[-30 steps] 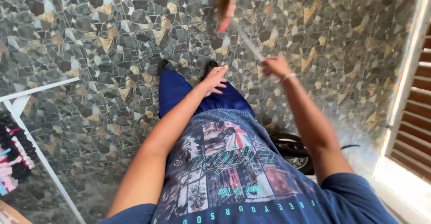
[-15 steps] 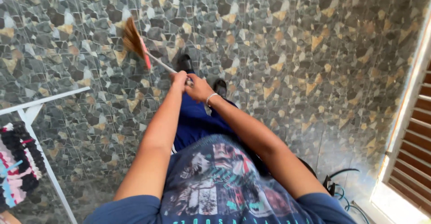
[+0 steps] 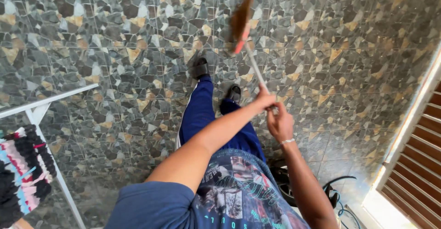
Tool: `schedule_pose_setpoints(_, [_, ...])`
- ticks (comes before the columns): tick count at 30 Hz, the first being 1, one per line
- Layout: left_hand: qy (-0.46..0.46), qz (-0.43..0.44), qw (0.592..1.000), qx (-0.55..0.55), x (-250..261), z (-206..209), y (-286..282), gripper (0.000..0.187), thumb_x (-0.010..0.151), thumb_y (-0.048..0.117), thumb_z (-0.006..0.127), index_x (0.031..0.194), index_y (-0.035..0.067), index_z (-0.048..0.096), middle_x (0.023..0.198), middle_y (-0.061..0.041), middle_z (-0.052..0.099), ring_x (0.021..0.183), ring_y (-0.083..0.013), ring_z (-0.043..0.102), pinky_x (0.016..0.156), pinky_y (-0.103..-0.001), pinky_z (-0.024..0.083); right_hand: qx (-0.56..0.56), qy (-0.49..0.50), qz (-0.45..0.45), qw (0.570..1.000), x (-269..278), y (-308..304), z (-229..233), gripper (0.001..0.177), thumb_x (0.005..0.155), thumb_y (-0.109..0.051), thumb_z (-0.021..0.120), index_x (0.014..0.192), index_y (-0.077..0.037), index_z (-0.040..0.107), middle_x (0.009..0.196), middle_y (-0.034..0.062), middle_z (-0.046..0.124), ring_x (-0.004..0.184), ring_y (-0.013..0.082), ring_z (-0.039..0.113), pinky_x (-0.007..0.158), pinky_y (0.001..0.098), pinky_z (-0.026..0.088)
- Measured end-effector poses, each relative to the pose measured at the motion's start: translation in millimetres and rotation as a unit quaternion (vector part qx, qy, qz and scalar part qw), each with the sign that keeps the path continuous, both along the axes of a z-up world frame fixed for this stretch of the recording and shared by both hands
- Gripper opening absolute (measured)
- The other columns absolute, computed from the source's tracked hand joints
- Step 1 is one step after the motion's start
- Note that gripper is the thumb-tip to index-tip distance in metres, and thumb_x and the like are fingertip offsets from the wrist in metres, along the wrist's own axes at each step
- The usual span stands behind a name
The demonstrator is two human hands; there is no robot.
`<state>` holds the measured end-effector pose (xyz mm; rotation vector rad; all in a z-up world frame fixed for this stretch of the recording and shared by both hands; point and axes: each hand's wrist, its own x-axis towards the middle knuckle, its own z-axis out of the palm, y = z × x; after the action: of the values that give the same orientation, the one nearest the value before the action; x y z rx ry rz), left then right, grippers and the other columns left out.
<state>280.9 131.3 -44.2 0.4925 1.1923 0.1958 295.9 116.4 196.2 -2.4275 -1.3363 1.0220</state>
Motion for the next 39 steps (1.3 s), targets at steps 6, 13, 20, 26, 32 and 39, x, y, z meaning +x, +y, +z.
schedule_pose_setpoints(6, [0.148, -0.006, 0.97, 0.192, -39.4, 88.8, -3.0, 0.099, 0.081, 0.014, 0.07, 0.156, 0.015, 0.007, 0.12, -0.03, 0.064, 0.09, -0.0438, 0.07, 0.071, -0.049, 0.057, -0.109, 0.214, -0.169, 0.956, 8.4, 25.7, 19.9, 0.028, 0.085, -0.01, 0.063, 0.106, -0.003, 0.046, 0.076, 0.0135, 0.074, 0.057, 0.0211, 0.075, 0.046, 0.0368, 0.061])
schedule_pose_setpoints(13, [0.165, 0.064, 0.97, 0.167, -162.7, 44.9, 54.4, 0.092, 0.086, 0.019, 0.064, 0.161, 0.015, 0.011, 0.114, -0.028, 0.07, 0.091, -0.0399, 0.072, 0.077, -0.046, 0.058, -0.299, 0.563, -0.156, 0.755, -54.8, 73.2, -89.3, 0.012, 0.092, -0.013, 0.059, 0.095, -0.001, 0.061, 0.067, 0.0077, 0.064, 0.047, 0.0144, 0.059, 0.035, 0.0259, 0.044])
schedule_pose_setpoints(20, [0.204, 0.058, 0.947, 0.242, -242.5, -69.0, 81.8, 0.061, 0.103, 0.032, 0.06, 0.153, 0.005, 0.037, 0.127, -0.018, 0.066, 0.118, -0.0273, 0.063, 0.1, -0.039, 0.048, -0.348, 0.584, -0.249, 0.69, -103.5, 132.7, -289.9, 0.033, 0.1, -0.025, 0.058, 0.071, -0.012, 0.048, 0.051, -0.0027, 0.041, 0.034, 0.0077, 0.034, 0.03, 0.022, 0.021])
schedule_pose_setpoints(26, [0.166, 0.044, 0.964, 0.206, -217.9, -13.4, 79.7, 0.062, 0.099, 0.034, 0.065, 0.149, 0.002, 0.045, 0.119, -0.015, 0.073, 0.11, -0.0239, 0.07, 0.098, -0.035, 0.052, -0.252, 0.686, -0.429, 0.531, 63.1, 103.2, -231.8, 0.007, 0.103, -0.001, 0.054, 0.103, 0.006, 0.056, 0.065, -0.0042, 0.038, 0.045, 0.0032, 0.03, 0.034, 0.0177, 0.021])
schedule_pose_setpoints(32, [0.145, -0.107, 0.963, 0.2, -177.7, 38.7, 69.5, 0.054, 0.097, 0.033, 0.065, 0.142, 0.006, 0.057, 0.112, -0.017, 0.077, 0.099, -0.0252, 0.074, 0.087, -0.034, 0.056, -0.195, 0.552, -0.445, 0.678, 229.8, 4.0, -163.0, 0.009, 0.105, -0.009, 0.056, 0.103, -0.001, 0.054, 0.066, -0.0028, 0.046, 0.045, 0.0032, 0.033, 0.035, 0.0183, 0.024])
schedule_pose_setpoints(39, [-0.039, -0.254, 0.887, 0.384, -139.5, 162.2, 92.2, 0.077, 0.09, 0.027, 0.072, 0.157, 0.009, 0.04, 0.144, -0.025, 0.057, 0.13, -0.0369, 0.058, 0.107, -0.044, 0.048, -0.329, 0.468, -0.282, 0.77, 170.9, 40.1, 9.1, 0.027, 0.089, -0.021, 0.051, 0.104, -0.003, 0.062, 0.058, 0.0024, 0.054, 0.036, 0.0087, 0.039, 0.031, 0.0243, 0.031])
